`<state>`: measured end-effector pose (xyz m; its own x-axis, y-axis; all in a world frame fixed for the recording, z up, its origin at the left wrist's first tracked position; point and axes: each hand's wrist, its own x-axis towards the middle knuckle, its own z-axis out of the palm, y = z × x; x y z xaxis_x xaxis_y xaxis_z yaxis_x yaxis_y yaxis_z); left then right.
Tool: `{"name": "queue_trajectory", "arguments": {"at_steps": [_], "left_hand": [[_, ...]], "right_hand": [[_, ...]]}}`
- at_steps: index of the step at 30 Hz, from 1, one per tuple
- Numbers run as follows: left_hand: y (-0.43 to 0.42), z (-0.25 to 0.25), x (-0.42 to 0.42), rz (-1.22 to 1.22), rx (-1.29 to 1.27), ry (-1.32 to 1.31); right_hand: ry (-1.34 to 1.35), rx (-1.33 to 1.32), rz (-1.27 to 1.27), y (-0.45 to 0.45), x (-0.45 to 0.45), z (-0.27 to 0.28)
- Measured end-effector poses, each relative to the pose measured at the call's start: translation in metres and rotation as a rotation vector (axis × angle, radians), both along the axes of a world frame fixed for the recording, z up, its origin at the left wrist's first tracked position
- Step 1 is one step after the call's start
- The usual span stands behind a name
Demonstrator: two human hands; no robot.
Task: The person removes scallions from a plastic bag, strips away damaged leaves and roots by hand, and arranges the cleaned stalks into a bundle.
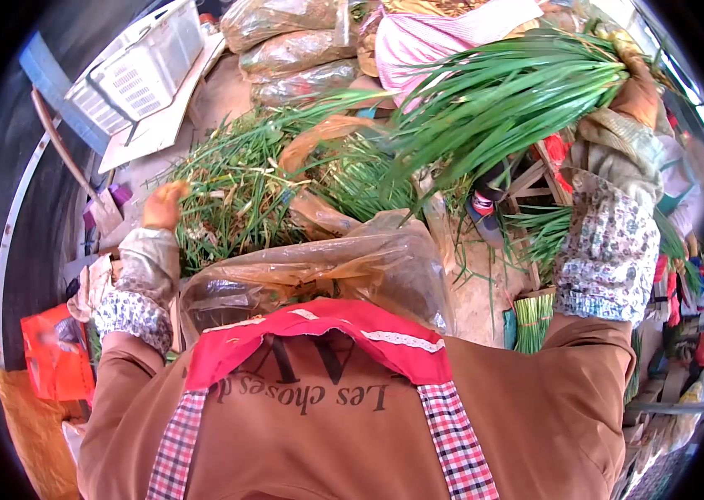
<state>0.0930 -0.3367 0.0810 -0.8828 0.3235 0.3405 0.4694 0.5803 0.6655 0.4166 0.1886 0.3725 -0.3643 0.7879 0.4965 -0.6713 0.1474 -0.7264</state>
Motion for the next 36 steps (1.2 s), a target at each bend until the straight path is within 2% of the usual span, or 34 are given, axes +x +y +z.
{"name": "queue_trajectory", "arguments": {"at_steps": [1,2,4,8,9,10,11,13,14,16,18,21,24,25,26,28,29,31,32,34,36], "left_hand": [[-0.025,-0.011,-0.024,-0.007,-0.06,-0.027],[-0.034,0.003,-0.024,0.122,-0.278,-0.062],[-0.053,-0.008,-0.036,0.12,-0.224,0.011],[-0.038,0.01,-0.023,0.173,-0.396,-0.012],[-0.041,0.002,-0.03,0.151,-0.452,0.013],[-0.043,-0.007,-0.034,0.237,-0.441,-0.016],[-0.044,-0.004,-0.027,0.232,-0.4,-0.044],[-0.042,-0.007,-0.019,0.341,-0.441,-0.081],[-0.042,-0.016,-0.015,0.411,-0.448,0.042],[-0.033,0.005,0.005,0.462,-0.34,-0.003],[-0.03,0.012,0.007,0.391,-0.158,0.096],[-0.026,0.02,-0.012,0.409,0.192,-0.133],[-0.03,0.03,-0.021,0.439,0.134,-0.067],[-0.051,0.005,-0.048,0.416,-0.131,0.172],[-0.045,0.021,-0.035,0.477,-0.488,-0.045],[-0.004,0.057,0.009,0.689,-0.9,-0.137],[0.018,0.084,0.03,0.547,-0.866,-0.159],[0.044,0.078,0.01,0.127,-0.383,0.079],[0.075,0.11,0.026,-0.113,-0.113,0.089],[0.124,0.16,0.057,-0.539,0.228,0.199],[0.154,0.171,0.057,-0.808,0.379,0.111]], "right_hand": [[0.017,-0.025,0.035,0.008,0.002,-0.002],[0.02,0.009,0.028,0.009,0.006,-0.005],[0.119,0.037,0.077,0.033,0.009,-0.011],[0.038,0.075,0.24,0.047,0.035,-0.008],[0.025,0.074,0.312,0.047,0.027,-0.011],[0.014,0.07,0.396,0.043,0.012,-0.015],[-0.065,0.005,0.399,0.022,0.011,-0.014],[-0.105,0.03,0.137,0.014,0.0,-0.017],[-0.156,0.044,0.173,0.024,0.001,-0.018],[-0.155,0.038,0.152,0.025,-0.003,-0.019],[-0.14,0.061,0.192,0.04,-0.004,-0.022],[-0.104,0.111,0.335,0.059,-0.003,-0.025],[-0.176,0.117,0.423,0.027,-0.011,-0.023],[-0.211,0.118,0.448,0.014,-0.014,-0.022],[-0.172,0.136,0.497,0.008,-0.017,-0.021],[-0.095,0.16,0.547,-0.011,-0.025,-0.02],[-0.056,0.168,0.547,-0.023,-0.029,-0.02],[-0.149,0.206,0.678,-0.071,-0.052,-0.017],[-0.241,0.241,0.785,-0.096,-0.069,-0.015],[-0.232,0.054,1.093,-0.149,-0.084,-0.014],[-0.339,-0.104,1.248,-0.167,-0.108,-0.032]]}}
